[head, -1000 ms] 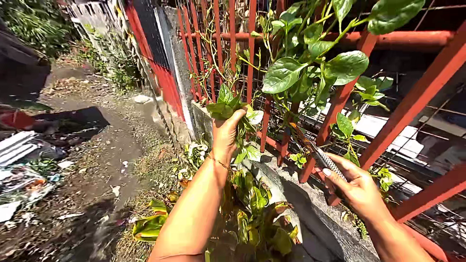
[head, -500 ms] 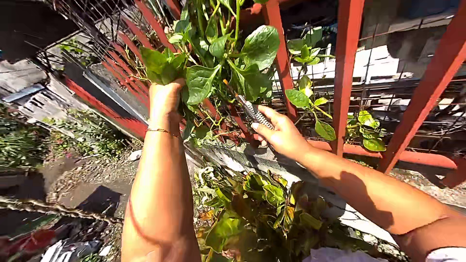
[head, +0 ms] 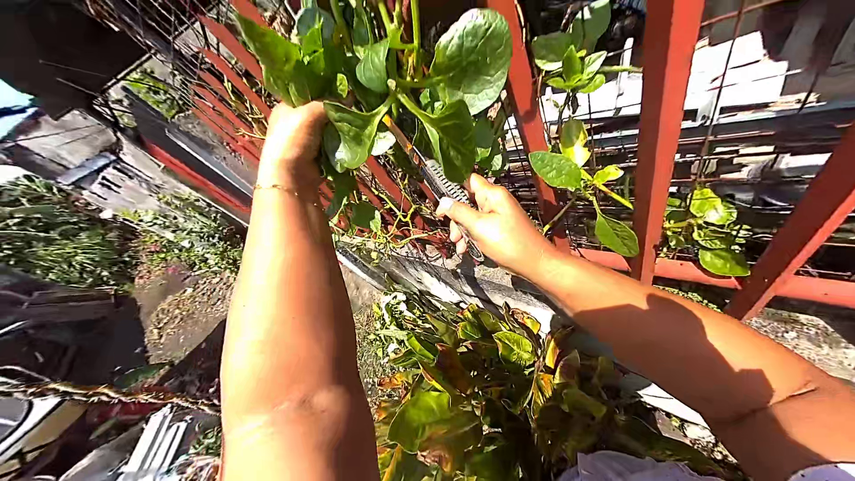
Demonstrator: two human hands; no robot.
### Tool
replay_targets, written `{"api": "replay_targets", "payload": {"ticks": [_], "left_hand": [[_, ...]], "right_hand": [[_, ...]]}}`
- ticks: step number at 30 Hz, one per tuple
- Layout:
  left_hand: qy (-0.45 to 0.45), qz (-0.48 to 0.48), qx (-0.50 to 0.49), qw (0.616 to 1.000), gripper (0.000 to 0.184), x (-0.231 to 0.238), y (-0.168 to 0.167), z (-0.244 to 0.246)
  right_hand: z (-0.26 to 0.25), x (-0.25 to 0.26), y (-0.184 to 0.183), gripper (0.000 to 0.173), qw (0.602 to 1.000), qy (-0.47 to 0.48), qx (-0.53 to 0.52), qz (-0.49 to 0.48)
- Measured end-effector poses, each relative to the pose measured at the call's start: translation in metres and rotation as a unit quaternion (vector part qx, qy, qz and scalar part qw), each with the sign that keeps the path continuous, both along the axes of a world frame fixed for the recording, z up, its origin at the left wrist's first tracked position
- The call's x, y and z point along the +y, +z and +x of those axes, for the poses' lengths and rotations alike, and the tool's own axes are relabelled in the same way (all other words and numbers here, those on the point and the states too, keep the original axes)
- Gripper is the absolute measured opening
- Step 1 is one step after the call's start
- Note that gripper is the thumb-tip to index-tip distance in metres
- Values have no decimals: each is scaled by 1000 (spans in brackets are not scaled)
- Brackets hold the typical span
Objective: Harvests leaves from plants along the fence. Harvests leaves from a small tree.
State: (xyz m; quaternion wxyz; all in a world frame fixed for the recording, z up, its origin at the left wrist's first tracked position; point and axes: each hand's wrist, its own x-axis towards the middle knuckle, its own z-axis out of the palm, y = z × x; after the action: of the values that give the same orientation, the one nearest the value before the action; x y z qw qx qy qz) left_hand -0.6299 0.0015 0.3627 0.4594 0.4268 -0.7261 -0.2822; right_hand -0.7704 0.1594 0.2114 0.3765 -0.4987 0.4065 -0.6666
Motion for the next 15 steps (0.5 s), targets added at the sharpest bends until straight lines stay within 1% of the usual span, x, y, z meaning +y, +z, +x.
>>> {"api": "replay_targets", "payload": {"ticks": [2,4,6,7,8,9,11,13,14,15], "left_hand": [[-40,-12,14,999,19,-1,-3,1],[-67,-25,25,997,22,-2,-6,5],[-77,-39,22,996,22,-1,-6,10],[-82,-42,17,996,23,-1,-6,12],[-79,-43,10,996,25,0,-6,13],[-71,-39,3,997,26,0,-4,13],[-49,-29,-4,998,24,-2,-1,13],[-36,-18,-6,999,22,-5,2,10],[-38,-14,-7,999,21,-5,3,8],[-45,-10,-8,999,21,-3,4,6]], "right_hand": [[2,-3,-1,20,1000,11,-25,-10],[3,-4,-2,23,999,13,-34,-20],[4,-5,-3,19,999,13,-36,-29],[5,-5,-3,21,999,14,-39,-34],[5,-6,-4,26,998,17,-48,-39],[5,-7,-3,25,997,19,-57,-44],[7,-10,-2,15,997,13,-67,-43],[8,-11,-1,14,996,10,-74,-43],[8,-12,0,15,996,13,-77,-42],[8,-12,0,21,996,15,-79,-39]]}}
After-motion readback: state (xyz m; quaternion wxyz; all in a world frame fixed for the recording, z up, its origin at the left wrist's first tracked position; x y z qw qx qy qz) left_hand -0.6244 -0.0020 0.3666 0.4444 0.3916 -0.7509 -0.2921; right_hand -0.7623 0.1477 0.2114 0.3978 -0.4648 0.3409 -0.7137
